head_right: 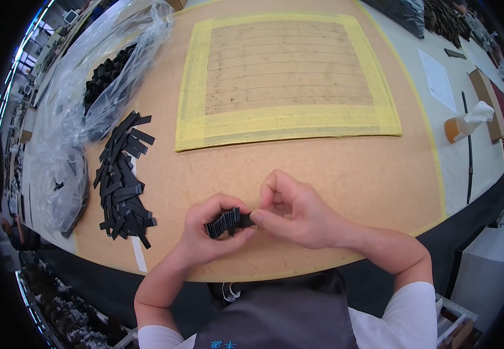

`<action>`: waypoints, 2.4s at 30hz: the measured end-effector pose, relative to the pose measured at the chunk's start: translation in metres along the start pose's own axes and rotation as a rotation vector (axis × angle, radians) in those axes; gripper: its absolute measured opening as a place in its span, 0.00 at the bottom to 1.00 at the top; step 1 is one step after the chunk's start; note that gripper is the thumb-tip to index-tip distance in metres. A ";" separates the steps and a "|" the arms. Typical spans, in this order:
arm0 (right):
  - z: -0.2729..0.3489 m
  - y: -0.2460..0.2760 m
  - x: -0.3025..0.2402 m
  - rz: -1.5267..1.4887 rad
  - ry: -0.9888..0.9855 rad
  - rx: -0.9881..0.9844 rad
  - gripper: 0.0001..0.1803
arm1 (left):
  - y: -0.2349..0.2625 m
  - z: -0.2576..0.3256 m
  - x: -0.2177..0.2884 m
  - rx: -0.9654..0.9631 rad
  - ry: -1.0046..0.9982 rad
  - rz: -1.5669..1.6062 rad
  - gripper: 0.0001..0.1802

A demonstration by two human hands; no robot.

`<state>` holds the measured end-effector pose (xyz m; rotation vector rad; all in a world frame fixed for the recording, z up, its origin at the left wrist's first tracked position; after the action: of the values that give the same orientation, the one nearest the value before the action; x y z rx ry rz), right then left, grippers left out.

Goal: Assembling small black leather strips by threading them through rings and stacking them on a template board.

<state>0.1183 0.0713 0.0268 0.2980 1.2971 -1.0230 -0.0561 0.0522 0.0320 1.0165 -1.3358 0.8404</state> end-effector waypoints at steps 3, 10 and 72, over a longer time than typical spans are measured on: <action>0.001 -0.001 0.002 -0.030 0.017 -0.029 0.12 | 0.001 -0.001 0.002 0.007 -0.160 -0.146 0.14; 0.005 -0.012 0.004 -0.145 0.012 -0.146 0.11 | -0.003 -0.002 0.011 -0.043 -0.397 -0.245 0.15; -0.002 -0.010 0.014 -0.037 0.149 0.081 0.10 | -0.009 -0.003 -0.011 0.151 -0.261 -0.113 0.23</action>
<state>0.1088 0.0608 0.0177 0.4202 1.4015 -1.1035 -0.0481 0.0524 0.0207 1.3441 -1.4329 0.7506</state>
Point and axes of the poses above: each hand's wrist, its own z-axis away from the middle knuckle, its own y-axis out of the back of the hand, x = y × z, the point moved 4 cm from there along -z, towards the middle knuckle, and after that the axes turned 4 degrees about -y, right-handed, at the moved point
